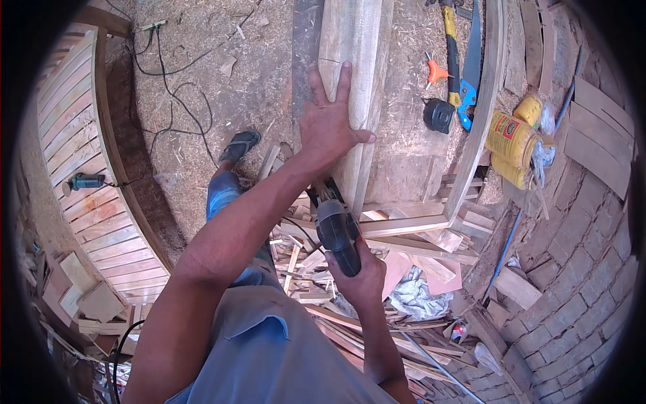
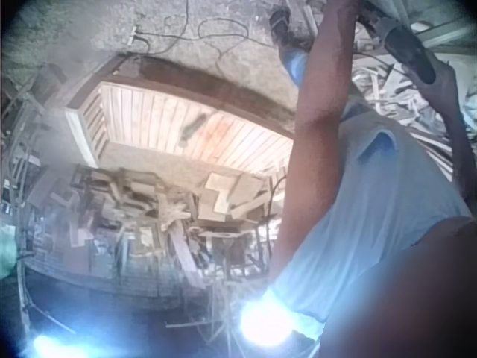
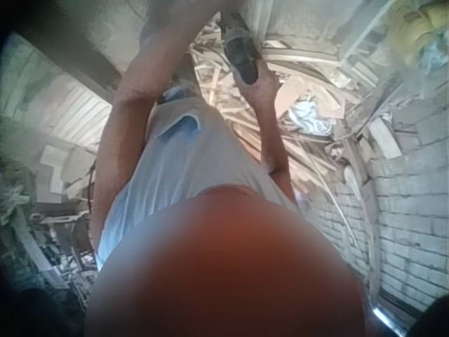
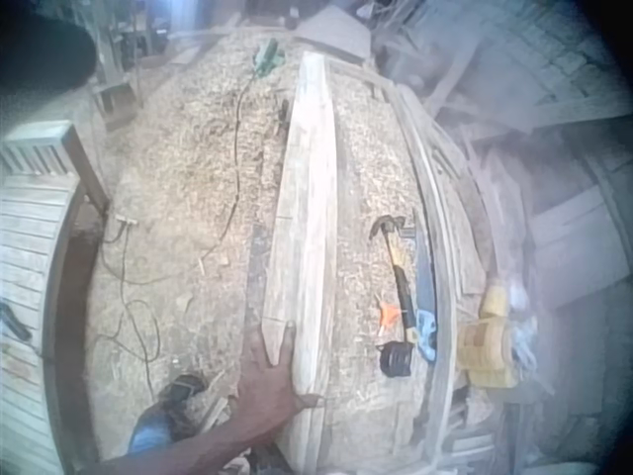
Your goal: The person cuts a wooden plank along a marked line using a jigsaw.
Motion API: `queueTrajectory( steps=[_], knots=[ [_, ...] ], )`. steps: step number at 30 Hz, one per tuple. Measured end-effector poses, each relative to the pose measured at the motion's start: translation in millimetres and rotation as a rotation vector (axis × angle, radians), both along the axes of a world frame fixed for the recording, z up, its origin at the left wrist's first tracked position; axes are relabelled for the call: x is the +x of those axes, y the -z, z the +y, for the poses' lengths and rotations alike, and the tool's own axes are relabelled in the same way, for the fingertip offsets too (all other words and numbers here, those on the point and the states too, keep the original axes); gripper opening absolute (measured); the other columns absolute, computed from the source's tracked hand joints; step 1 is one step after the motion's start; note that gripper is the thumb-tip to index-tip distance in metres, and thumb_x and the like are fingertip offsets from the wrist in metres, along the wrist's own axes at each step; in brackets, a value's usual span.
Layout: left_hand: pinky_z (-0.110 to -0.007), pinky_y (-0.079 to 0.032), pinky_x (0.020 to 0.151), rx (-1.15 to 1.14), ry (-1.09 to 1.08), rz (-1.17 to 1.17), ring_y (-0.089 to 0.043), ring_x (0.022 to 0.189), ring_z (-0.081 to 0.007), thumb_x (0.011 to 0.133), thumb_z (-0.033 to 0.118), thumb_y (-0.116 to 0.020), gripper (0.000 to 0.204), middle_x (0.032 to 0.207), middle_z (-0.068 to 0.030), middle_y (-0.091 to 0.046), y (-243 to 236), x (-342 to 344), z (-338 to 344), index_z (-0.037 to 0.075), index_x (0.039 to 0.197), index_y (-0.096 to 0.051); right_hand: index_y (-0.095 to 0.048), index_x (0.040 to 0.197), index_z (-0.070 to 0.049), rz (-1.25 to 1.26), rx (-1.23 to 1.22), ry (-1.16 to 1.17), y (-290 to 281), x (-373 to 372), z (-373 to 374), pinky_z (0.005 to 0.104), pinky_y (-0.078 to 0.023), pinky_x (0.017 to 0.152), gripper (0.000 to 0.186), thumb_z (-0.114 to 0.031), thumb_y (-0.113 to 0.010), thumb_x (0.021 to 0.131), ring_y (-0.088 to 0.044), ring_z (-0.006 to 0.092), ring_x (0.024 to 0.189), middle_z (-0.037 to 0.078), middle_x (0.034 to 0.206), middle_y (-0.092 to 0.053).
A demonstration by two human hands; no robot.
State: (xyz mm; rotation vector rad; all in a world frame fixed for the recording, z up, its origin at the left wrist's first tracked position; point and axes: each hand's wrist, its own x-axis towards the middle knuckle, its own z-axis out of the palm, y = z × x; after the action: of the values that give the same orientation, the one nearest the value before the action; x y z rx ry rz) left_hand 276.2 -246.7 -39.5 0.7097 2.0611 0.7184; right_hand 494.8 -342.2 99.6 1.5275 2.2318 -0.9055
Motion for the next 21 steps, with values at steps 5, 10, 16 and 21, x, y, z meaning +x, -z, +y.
queueTrajectory(
  steps=[5,10,16,21],
  knots=[
    [-0.052,-0.056,0.099,0.004,-0.008,0.029,-0.063,0.117,-0.0511,0.065,0.045,-0.099,0.144,0.172,-0.0321,0.011,2.9,0.8,-0.5,0.036,0.172,-0.003,-0.066,0.127,0.008,-0.032,-0.006,0.003,-2.9,-3.4,2.3,0.0361,-0.06,0.067,0.066,-0.036,-0.088,0.083,-0.077,0.0273,0.07,0.016,0.078,-0.075],
    [-0.052,-0.056,0.099,0.013,-0.012,0.033,-0.063,0.117,-0.0508,0.064,0.045,-0.099,0.144,0.172,-0.0317,0.01,4.5,1.9,-0.7,0.036,0.172,-0.003,-0.066,0.125,0.008,-0.035,-0.01,0.014,-2.0,-4.4,1.4,0.0365,-0.06,0.067,0.066,-0.035,-0.089,0.082,-0.077,0.0272,0.069,0.016,0.077,-0.075],
    [-0.052,-0.056,0.101,0.044,-0.019,0.05,-0.063,0.118,-0.0528,0.064,0.045,-0.1,0.145,0.172,-0.0324,0.01,4.3,1.8,-1.6,0.034,0.172,-0.004,-0.066,0.127,0.011,-0.015,0.01,0.042,-1.4,-7.0,-1.4,0.0368,-0.06,0.067,0.069,-0.035,-0.09,0.081,-0.077,0.0264,0.069,0.017,0.077,-0.075],
    [-0.052,-0.056,0.101,0.013,0.003,-0.01,-0.063,0.118,-0.0538,0.064,0.044,-0.1,0.145,0.172,-0.0342,0.009,-1.1,-0.6,0.0,0.033,0.172,-0.004,-0.066,0.126,0.011,-0.007,0.023,0.068,-1.7,-12.3,-5.4,0.0373,-0.06,0.068,0.069,-0.035,-0.09,0.081,-0.077,0.027,0.07,0.018,0.079,-0.075]
  ],
)
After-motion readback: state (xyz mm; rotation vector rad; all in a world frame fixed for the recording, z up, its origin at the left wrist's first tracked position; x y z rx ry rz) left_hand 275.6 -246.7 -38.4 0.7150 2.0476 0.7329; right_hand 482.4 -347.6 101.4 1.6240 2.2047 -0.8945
